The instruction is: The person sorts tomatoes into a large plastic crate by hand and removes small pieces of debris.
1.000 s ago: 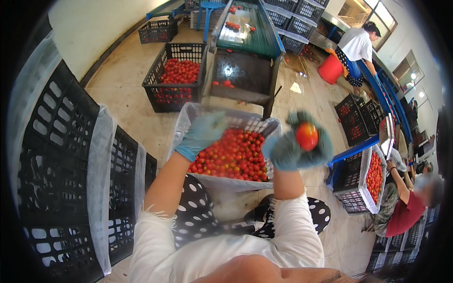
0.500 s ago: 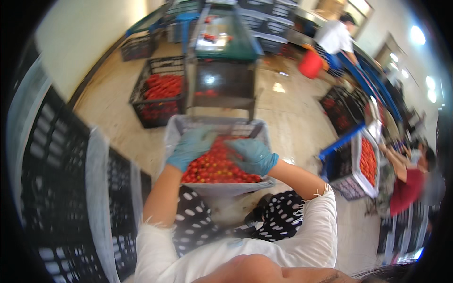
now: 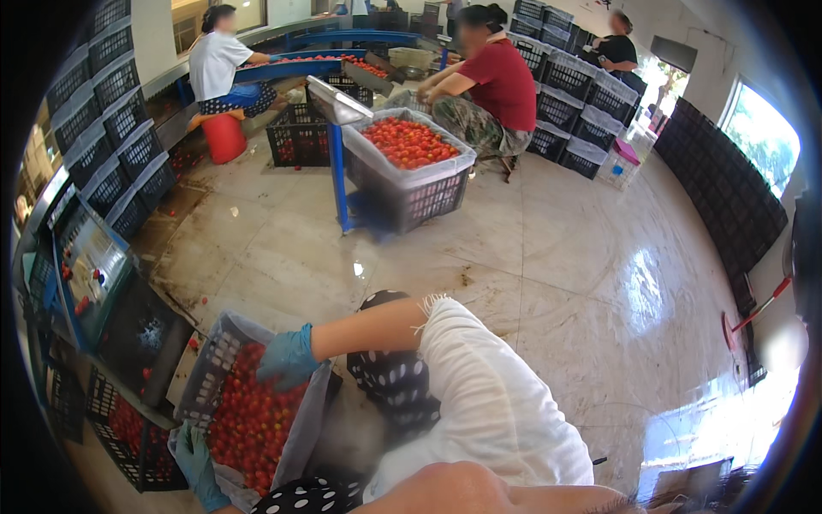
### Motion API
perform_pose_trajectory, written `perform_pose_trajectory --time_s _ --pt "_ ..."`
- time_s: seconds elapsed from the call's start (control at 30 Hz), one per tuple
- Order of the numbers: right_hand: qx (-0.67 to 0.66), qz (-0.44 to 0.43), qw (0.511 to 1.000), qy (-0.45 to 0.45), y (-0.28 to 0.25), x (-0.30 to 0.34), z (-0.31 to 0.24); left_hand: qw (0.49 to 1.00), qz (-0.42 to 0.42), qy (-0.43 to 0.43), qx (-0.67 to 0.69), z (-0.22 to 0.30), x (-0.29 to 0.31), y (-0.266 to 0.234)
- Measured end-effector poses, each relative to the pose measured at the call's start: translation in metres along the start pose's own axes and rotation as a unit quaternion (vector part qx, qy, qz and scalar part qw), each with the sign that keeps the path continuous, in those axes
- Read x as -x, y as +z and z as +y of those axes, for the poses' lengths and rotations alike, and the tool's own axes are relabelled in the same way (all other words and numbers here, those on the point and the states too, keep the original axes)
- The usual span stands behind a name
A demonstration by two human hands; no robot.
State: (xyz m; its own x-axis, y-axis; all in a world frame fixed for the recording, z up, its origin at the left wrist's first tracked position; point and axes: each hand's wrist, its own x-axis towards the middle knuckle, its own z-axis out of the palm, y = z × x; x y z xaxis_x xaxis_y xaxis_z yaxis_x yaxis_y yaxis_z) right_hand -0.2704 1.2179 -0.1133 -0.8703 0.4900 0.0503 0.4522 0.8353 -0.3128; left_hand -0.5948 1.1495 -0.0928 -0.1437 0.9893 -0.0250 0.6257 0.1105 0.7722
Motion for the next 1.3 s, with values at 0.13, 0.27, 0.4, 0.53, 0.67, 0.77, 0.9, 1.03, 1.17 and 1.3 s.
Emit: perform_pose_trajectory --time_s 0.13,0.27,0.4,0.53,0.67,0.77,0.9,1.03,1.17,1.3 --pt "-0.015 -0.02 1.0 -0.003 -0.014 0.005 -0.004 0.996 -0.018 0.031 0.084 -0.046 -0.021 0.0" --pt "-0.029 -0.009 1.0 0.001 -0.014 0.014 0.003 0.998 0.0 0.05 0.036 -0.019 -0.018 0.009" --pt "-0.051 -0.004 0.999 -0.012 -0.019 0.017 0.004 0.999 0.001 0.039 -0.027 -0.002 -0.018 0.014" --pt "-0.067 -0.002 0.998 -0.011 -0.02 0.02 0.007 1.0 -0.008 0.009 -0.014 0.023 -0.011 0.018" --pt "-0.055 0.0 0.998 -0.011 -0.012 0.018 0.011 0.998 0.001 0.059 0.001 0.004 -0.02 0.022" --pt "-0.053 -0.008 0.999 -0.006 -0.012 0.019 0.009 0.997 -0.002 0.076 0.012 -0.002 -0.023 0.022" --pt "-0.047 -0.002 0.999 -0.012 -0.012 0.019 0.007 0.998 0.01 0.067 -0.006 0.01 -0.014 0.02" --pt "-0.043 0.01 0.999 -0.019 -0.012 0.018 0.004 0.996 0.033 0.084 0.003 0.014 -0.009 0.017" --pt "-0.046 0.009 0.999 -0.016 -0.014 0.021 0.002 0.998 0.009 0.066 -0.015 0.023 -0.009 0.017" --pt "-0.029 0.007 0.999 -0.02 -0.026 0.024 0.003 0.998 0.018 0.063 0.003 0.031 -0.012 0.023"
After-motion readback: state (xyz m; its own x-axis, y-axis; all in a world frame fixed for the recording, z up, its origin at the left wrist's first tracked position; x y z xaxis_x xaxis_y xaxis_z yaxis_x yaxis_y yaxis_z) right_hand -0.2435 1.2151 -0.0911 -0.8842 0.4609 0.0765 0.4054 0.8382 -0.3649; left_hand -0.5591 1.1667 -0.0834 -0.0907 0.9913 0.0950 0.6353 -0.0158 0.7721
